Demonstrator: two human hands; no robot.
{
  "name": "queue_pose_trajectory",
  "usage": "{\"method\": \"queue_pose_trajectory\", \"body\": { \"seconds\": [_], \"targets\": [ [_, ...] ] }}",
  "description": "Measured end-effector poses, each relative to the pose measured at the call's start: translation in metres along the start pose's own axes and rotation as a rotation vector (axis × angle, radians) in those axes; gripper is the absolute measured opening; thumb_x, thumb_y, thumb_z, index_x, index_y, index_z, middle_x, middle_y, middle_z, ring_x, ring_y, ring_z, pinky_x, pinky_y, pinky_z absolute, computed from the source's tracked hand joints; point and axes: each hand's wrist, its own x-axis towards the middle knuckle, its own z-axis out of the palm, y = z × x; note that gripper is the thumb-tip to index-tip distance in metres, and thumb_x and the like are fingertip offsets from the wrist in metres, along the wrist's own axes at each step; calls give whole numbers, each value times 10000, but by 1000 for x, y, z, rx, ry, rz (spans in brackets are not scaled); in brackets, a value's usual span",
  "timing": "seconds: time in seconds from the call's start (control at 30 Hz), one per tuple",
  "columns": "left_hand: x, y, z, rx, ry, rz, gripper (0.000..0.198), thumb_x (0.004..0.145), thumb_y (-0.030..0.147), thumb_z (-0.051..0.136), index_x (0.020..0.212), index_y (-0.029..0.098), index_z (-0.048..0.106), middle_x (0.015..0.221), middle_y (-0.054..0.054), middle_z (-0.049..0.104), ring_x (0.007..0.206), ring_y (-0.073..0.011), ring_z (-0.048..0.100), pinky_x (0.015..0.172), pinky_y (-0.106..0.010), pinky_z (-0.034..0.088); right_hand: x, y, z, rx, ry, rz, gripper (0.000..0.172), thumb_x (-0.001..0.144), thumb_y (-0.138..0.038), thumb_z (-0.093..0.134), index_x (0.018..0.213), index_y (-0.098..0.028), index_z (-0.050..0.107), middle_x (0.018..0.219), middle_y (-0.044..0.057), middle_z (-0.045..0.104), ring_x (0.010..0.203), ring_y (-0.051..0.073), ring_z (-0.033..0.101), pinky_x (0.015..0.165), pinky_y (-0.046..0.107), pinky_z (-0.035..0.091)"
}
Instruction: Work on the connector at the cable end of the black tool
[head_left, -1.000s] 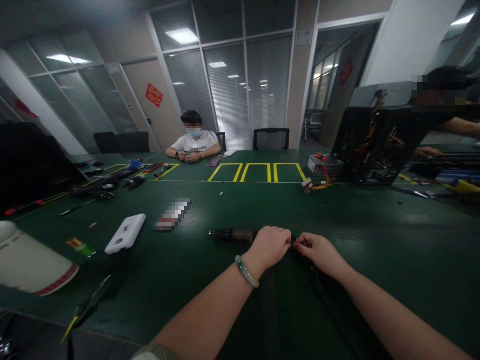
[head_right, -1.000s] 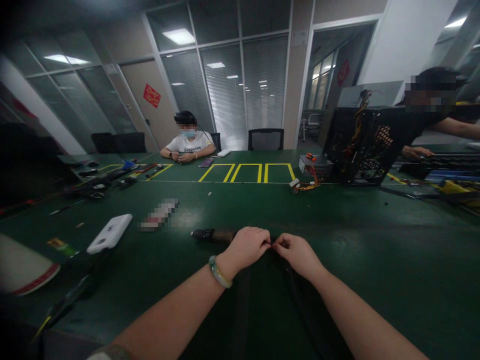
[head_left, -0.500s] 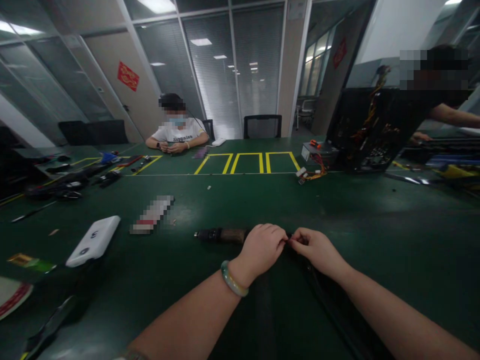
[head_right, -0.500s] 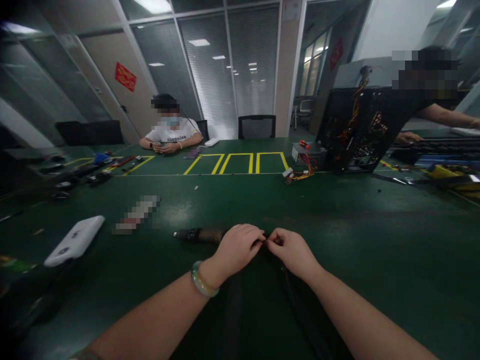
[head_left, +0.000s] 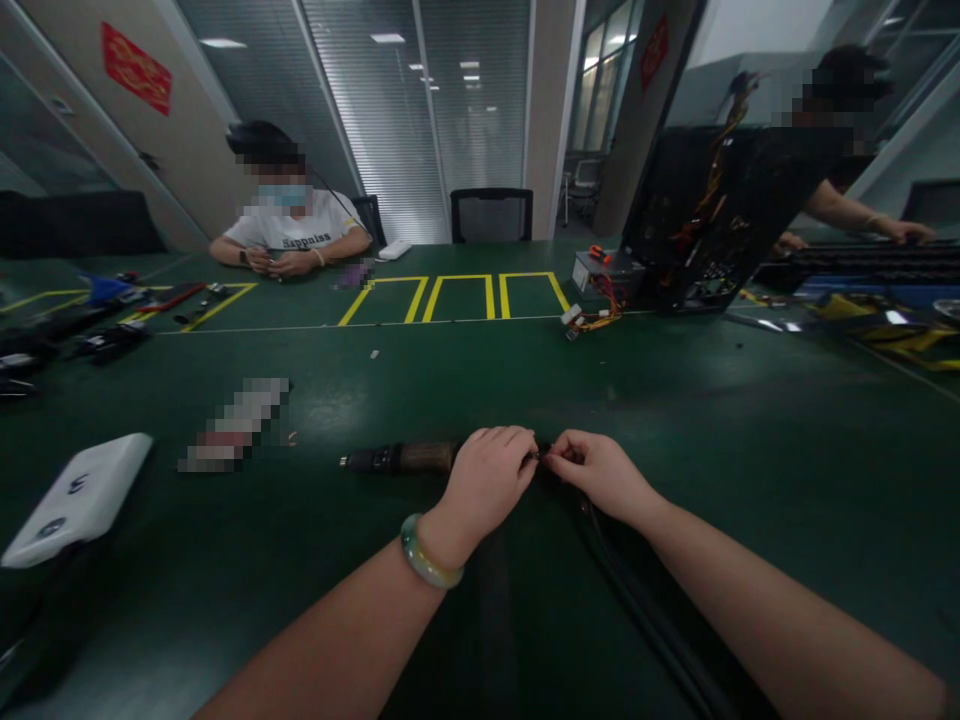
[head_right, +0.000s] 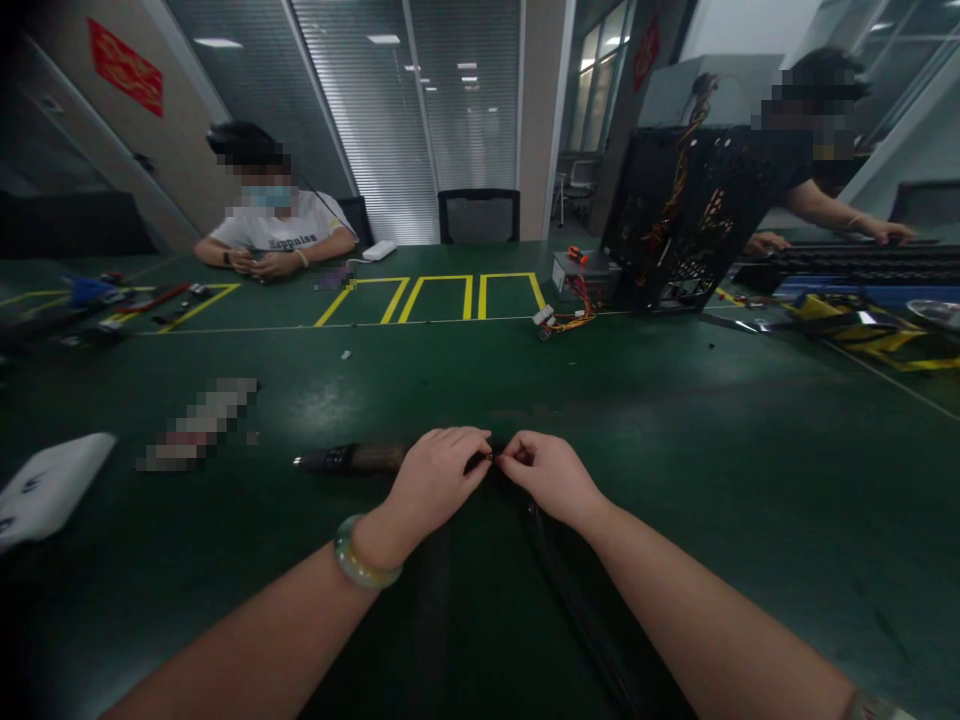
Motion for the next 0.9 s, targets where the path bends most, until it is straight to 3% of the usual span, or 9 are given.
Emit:
{"method": "queue_pose_trajectory", "body": {
  "seconds": [0.2,0.9],
  "targets": [
    [1,-1,1,-7,-22,-2,50,883,187,601,931,198,595,973,-16,646,948,-193,594,854,-353,436,-1,-1,0,-7,-6,18,187,867,-358,577,808,-198,654,726,-9,661,634,135,587,554,230,386],
    [0,-2,0,-2,-49,25,70,875,195,610,938,202,580,987,-10,641,961,-209,573,833,-368,408,-2,-3,-1,-40,-7,14,195,865,-372,579,812,-204,664,738,-14,670,651,133,599,580,232,401]
  ]
}}
